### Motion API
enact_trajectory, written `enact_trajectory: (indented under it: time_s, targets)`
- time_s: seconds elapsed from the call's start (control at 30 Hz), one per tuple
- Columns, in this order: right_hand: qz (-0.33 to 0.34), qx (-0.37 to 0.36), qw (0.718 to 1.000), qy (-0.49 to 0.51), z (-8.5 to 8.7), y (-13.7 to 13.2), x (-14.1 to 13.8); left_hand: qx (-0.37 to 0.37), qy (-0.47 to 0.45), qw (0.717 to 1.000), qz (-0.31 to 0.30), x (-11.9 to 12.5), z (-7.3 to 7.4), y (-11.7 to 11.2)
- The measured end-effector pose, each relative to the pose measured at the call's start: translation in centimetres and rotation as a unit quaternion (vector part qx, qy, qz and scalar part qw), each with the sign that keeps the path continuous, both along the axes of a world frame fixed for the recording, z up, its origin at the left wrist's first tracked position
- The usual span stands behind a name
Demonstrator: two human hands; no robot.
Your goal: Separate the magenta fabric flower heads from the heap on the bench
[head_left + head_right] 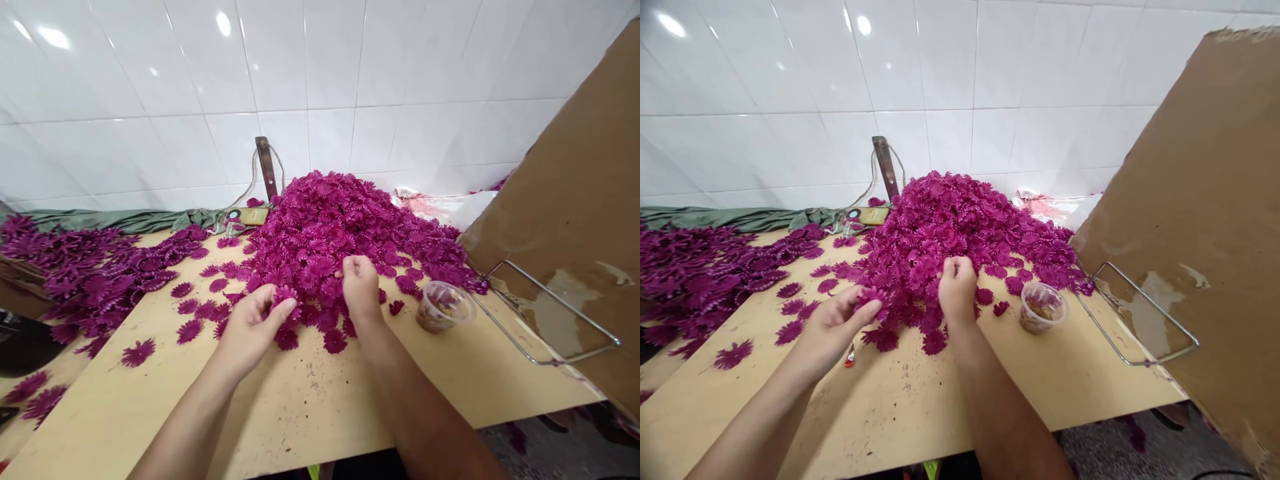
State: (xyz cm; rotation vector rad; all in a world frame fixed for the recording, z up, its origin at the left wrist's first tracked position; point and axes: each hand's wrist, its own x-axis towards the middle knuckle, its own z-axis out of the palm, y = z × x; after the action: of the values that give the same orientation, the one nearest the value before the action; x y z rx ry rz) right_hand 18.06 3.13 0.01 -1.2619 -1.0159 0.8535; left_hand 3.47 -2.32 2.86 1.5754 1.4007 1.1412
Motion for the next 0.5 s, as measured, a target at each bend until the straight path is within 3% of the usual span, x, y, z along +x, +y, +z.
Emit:
enact_trajectory:
  time_s: [0.2, 0.43, 0.5]
  targets:
    - [0.149, 0.016, 0.986, 0.076, 0.1, -0.4, -1.2, -0.005, -0.049, 0.999, 0.022, -1.8, 0.6, 0.9]
    - [0.174, -0.005, 0.981, 0.08, -0.3, -0.3, -1.4, -0.086, -0.065, 0.994, 0.033, -2.1, 0.1, 1.3]
    - [0.185, -0.012, 0.98, 0.073, -0.4, -0.4, -1.6, -0.074, -0.057, 0.995, 0.046, -2.2, -0.1, 1.3]
